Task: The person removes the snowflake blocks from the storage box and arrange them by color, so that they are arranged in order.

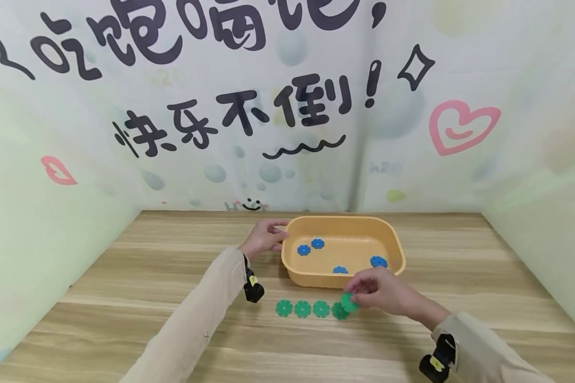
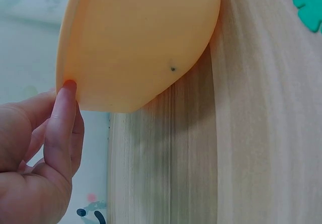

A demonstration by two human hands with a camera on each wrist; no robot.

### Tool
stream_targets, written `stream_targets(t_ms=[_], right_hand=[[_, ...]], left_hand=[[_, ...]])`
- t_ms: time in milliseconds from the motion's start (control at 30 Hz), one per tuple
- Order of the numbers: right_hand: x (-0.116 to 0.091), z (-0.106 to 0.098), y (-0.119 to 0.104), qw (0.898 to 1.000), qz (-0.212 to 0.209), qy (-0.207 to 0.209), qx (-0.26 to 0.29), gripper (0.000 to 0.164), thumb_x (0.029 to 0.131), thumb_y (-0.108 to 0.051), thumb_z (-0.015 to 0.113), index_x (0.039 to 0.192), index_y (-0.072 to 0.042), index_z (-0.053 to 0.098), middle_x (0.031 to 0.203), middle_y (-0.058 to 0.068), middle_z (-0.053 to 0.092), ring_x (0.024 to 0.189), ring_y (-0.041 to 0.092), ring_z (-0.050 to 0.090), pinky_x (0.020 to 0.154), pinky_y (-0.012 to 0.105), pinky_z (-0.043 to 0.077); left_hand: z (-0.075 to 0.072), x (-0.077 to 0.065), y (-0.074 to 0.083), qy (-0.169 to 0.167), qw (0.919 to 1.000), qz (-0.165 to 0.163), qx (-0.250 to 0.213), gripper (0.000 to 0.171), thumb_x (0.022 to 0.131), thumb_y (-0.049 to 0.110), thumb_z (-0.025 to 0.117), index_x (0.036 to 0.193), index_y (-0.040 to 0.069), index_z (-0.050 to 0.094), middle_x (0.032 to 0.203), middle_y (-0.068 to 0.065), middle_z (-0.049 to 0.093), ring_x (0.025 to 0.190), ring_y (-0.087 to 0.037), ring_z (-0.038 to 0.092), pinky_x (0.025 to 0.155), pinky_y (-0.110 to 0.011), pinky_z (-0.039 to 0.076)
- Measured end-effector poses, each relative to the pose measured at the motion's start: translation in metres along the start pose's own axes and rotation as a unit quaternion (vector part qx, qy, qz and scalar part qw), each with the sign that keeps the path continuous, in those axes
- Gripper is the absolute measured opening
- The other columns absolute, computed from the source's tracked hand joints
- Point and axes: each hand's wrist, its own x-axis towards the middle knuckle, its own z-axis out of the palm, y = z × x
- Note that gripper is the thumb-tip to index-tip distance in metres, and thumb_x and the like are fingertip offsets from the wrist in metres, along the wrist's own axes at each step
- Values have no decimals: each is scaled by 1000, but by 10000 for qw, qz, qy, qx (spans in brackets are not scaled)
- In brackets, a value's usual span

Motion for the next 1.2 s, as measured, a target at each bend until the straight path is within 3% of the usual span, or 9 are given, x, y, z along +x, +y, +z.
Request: stream_targets(t_ms=[367, 567, 833, 1200], right_hand=[[-13, 10, 22, 9985, 539, 72, 20, 16, 82, -2, 59, 93, 9, 61, 83, 8, 64, 69, 4, 57, 56, 24, 53], [-15, 11, 30, 9943, 994, 248, -277, 14, 81, -5, 62, 92, 3, 64, 85, 7, 63, 67, 5, 55, 56, 24, 53], [-15, 15, 35, 9895, 816, 659, -996, 13, 79, -10, 66, 88, 0, 66, 79, -1, 62, 67, 2, 53, 57, 20, 50], [-14, 18, 34, 9817, 980, 836, -1403, 12, 78, -11, 68, 86, -3, 66, 77, -3, 61, 67, 2, 52, 57, 20, 49]], left_hand=[[-1, 0, 1, -14, 10000, -16, -31, 37, 82, 1, 60, 119, 2, 55, 98, -23, 59, 77, -28, 63, 69, -40, 53], [-1, -2, 0, -31, 9999, -86, -60, 37, 83, 0, 60, 119, 2, 54, 97, -22, 59, 80, -32, 62, 70, -40, 53], [-1, -1, 0, 9, 10000, -59, -31, 36, 82, 1, 60, 118, 3, 55, 95, -21, 59, 78, -30, 63, 69, -41, 53], [0, 0, 0, -38, 10000, -38, -25, 35, 83, 2, 60, 118, 4, 56, 97, -23, 59, 78, -30, 63, 70, -41, 53]])
